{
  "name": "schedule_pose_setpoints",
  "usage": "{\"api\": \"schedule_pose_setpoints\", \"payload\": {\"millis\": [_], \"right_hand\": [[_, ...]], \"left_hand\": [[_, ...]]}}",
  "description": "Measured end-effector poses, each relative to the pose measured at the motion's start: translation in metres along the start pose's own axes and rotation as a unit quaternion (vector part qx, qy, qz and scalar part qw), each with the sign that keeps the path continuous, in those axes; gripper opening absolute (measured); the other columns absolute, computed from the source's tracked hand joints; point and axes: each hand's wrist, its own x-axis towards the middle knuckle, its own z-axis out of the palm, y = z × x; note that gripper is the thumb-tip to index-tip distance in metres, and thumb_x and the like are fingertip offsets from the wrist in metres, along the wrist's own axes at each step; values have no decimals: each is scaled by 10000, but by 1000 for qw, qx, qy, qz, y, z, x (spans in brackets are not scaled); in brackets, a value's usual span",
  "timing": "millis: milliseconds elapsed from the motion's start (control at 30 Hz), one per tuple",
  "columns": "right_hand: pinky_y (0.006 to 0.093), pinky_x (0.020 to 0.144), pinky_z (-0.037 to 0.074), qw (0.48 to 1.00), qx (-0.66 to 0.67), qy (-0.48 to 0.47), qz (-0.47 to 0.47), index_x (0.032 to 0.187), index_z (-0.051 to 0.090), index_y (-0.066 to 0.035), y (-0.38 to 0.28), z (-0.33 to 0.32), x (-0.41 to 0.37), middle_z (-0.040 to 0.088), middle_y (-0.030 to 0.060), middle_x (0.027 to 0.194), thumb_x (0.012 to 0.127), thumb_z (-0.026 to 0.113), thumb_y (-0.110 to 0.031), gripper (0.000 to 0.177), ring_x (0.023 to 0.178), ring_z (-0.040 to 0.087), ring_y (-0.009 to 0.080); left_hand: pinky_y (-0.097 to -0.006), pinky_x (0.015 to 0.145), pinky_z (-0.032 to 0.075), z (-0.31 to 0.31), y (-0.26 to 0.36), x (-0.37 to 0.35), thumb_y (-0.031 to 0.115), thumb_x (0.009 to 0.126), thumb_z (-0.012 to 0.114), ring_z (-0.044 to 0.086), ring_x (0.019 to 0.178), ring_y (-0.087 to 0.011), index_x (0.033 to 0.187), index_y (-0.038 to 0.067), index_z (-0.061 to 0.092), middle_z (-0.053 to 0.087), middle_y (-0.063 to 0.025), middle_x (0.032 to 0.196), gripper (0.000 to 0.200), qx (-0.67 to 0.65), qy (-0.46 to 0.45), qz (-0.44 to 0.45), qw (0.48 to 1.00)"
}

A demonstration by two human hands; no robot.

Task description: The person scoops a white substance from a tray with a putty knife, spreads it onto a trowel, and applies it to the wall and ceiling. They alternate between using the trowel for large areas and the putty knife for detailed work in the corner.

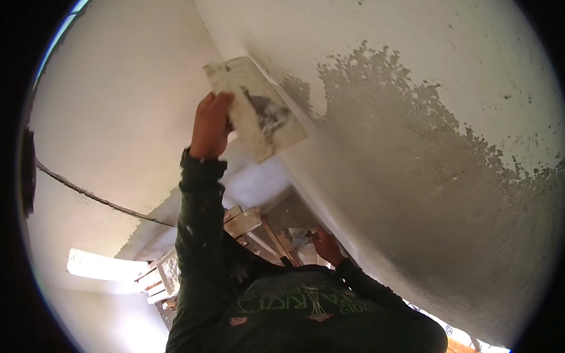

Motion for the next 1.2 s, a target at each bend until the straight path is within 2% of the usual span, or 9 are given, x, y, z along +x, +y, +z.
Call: {"api": "schedule_pose_setpoints", "payload": {"millis": [67,200,400,800,900,1000,1033,1100,1200], "right_hand": [[432,749,539,998,38,56,-14,1137,614,-19,-46,-24,3,703,174,909,883,661,-183,306,855,683,379],[401,830,515,932,-45,262,-245,1069,701,-82,-172,-83,14,665,133,998,792,629,3,299,948,638,319],[350,774,484,805,-198,214,-517,1112,738,-149,-275,-57,63,620,27,998,652,709,6,487,901,591,231],[337,721,482,740,-194,298,-571,1194,700,-159,-362,-57,122,607,22,1016,718,693,-78,483,866,585,212],[316,703,483,799,-97,257,-535,1139,711,-92,-382,-84,109,610,37,946,747,714,1,402,823,592,182],[272,725,462,910,195,50,-361,1056,678,-22,-377,-97,113,636,33,906,929,637,-70,142,799,576,101],[272,725,462,911,196,52,-358,1056,678,-22,-373,-96,116,636,33,906,929,637,-70,142,799,576,101],[256,737,457,889,416,-150,-116,1068,668,-26,-356,-89,127,638,11,893,943,619,-113,160,777,565,82],[252,694,465,866,468,-176,-34,1089,657,-27,-312,-86,132,619,-11,860,962,595,-158,194,774,559,71]], "left_hand": [[-332,667,584,-25,-4,-24,152,937,511,673,789,-198,1090,-67,557,647,-122,915,271,-27,6,20,999],[-317,730,543,-92,-37,-61,133,963,462,653,862,-174,1183,-22,560,652,-103,1017,287,-120,96,20,988],[-338,789,549,-135,-51,-82,185,964,412,658,900,-207,1253,-31,522,641,-119,1045,377,-103,120,-5,987],[-290,898,482,-115,-32,-167,85,956,459,596,1041,-160,1374,-19,451,602,-116,1230,430,-80,138,51,986],[-317,906,502,-115,-30,-170,80,939,444,614,1050,-193,1401,-19,423,601,-133,1242,473,-155,118,44,980],[-339,898,520,-127,-43,-163,109,922,445,626,1055,-216,1423,-25,396,599,-151,1250,522,-210,100,1,973],[-339,898,520,-128,-50,-160,109,922,445,626,1055,-216,1423,-25,396,599,-151,1250,522,-209,98,-2,973],[-395,934,522,-127,-62,-155,212,887,473,618,1099,-280,1423,-26,380,582,-178,1263,594,-233,75,-41,969],[-342,888,527,-110,-67,-152,183,905,453,630,1046,-225,1437,-23,381,602,-152,1234,574,-251,65,-61,964]]}}
